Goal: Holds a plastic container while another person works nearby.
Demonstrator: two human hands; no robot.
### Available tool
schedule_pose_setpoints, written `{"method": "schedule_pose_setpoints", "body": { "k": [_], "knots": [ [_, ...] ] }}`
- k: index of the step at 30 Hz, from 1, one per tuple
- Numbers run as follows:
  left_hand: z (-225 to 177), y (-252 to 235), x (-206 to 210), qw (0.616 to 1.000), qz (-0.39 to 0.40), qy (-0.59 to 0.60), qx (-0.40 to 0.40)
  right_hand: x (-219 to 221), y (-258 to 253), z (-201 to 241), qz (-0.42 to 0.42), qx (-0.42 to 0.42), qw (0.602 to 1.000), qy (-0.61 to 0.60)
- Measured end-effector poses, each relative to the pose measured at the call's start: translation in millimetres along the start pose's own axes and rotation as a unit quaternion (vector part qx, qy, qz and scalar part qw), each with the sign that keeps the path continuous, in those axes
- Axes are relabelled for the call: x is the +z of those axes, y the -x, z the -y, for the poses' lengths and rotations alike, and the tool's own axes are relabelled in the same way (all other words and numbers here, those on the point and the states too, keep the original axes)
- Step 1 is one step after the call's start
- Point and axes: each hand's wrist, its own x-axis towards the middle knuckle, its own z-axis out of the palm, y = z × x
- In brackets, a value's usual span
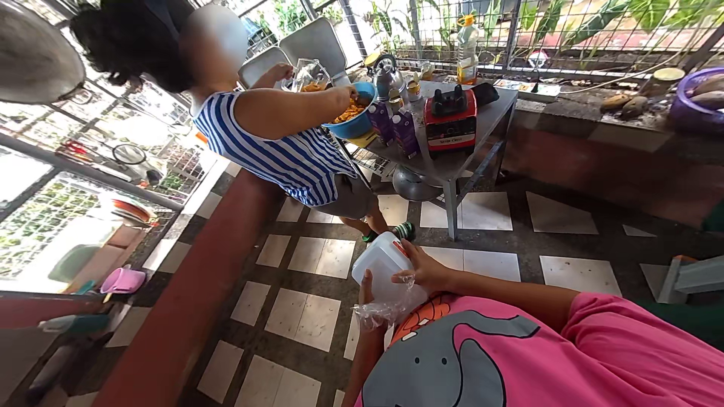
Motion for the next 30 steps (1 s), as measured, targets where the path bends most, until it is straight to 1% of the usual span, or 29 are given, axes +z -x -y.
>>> {"method": "schedule_pose_setpoints", "body": {
  "k": [4, 24, 30],
  "knots": [
    [-0.3, -1.0, 1.2, 1.000, -0.014, -0.012, 0.002, -0.7, -0.1, 1.1, 0.003, 0.003, 1.000, 0.003],
    [-4.6, -11.7, 1.7, 1.000, 0.003, -0.003, -0.007, -3.5, -11.0, 1.5, 0.003, 0.006, 1.000, -0.001],
    [-5.7, -12.2, 7.2, 1.000, -0.010, -0.018, -0.013, -6.4, -10.8, 1.2, -0.002, 0.011, 1.000, -0.007]
  ]
}}
